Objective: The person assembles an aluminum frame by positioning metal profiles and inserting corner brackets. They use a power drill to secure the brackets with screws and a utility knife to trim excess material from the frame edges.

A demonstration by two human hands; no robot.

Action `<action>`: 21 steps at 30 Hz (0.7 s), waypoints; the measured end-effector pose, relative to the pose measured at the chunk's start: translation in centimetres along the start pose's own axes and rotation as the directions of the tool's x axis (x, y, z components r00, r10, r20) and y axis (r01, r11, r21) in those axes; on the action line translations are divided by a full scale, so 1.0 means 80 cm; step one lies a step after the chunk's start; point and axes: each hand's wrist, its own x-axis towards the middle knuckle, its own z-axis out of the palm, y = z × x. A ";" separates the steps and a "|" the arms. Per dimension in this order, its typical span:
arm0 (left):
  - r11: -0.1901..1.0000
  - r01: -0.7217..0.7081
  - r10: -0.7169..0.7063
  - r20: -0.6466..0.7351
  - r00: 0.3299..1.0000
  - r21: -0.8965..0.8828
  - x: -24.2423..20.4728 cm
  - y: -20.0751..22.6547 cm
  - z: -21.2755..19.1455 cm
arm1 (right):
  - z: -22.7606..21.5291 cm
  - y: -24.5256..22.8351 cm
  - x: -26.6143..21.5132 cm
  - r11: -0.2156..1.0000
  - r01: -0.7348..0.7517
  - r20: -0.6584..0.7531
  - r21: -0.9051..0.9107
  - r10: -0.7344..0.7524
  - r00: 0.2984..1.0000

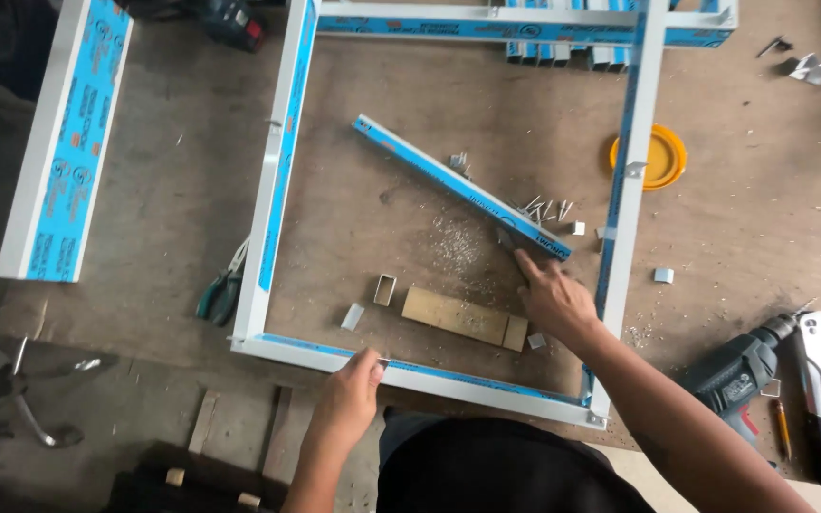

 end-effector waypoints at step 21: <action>0.858 -0.486 0.512 -0.340 0.789 0.164 -0.009 -0.047 0.001 | 0.086 -0.132 -0.033 0.627 0.728 0.192 0.278 -0.779 0.598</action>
